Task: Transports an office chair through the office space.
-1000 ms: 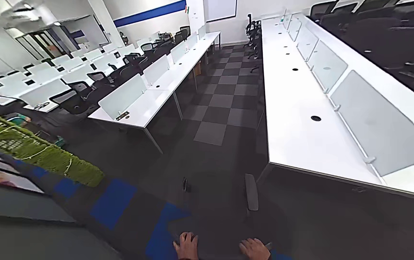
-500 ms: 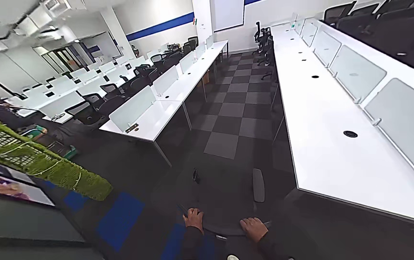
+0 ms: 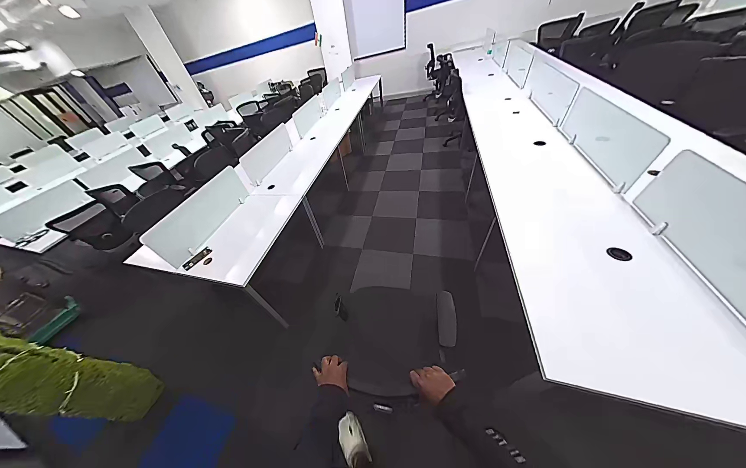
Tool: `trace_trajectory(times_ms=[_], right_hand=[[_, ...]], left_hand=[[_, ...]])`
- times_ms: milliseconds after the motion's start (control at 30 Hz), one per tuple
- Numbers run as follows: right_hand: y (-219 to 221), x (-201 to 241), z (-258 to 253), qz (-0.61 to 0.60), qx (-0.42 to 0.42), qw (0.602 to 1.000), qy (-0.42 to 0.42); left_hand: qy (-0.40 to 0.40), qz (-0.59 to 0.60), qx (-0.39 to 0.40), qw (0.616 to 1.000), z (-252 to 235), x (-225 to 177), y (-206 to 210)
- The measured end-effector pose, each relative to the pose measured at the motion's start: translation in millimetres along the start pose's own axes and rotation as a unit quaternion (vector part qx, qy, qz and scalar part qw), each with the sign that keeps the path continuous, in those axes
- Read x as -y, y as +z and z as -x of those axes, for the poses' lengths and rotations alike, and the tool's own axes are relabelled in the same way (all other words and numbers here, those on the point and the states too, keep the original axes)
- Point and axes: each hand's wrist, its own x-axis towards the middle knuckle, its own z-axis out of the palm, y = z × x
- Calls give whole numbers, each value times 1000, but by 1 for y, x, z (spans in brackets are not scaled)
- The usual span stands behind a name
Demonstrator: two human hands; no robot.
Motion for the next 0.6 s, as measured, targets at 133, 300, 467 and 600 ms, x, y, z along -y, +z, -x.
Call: trace_trajectory(times_ms=[133,300,467,600], right_hand=[[-38,-20,-65,-2,-36,999,30],[-88,-50,-156,6,-25,995,96],[-134,-98,-246,10,-12,988,152],[-177,-142,-300,13,33,982,184]], left_hand=[[31,12,-19,999,-84,-1,-45],[64,-1,-29,998,-198,-13,-102],[109,-34,-6,993,-300,-30,-163],[133,-28,5,991,-358,-53,-204]])
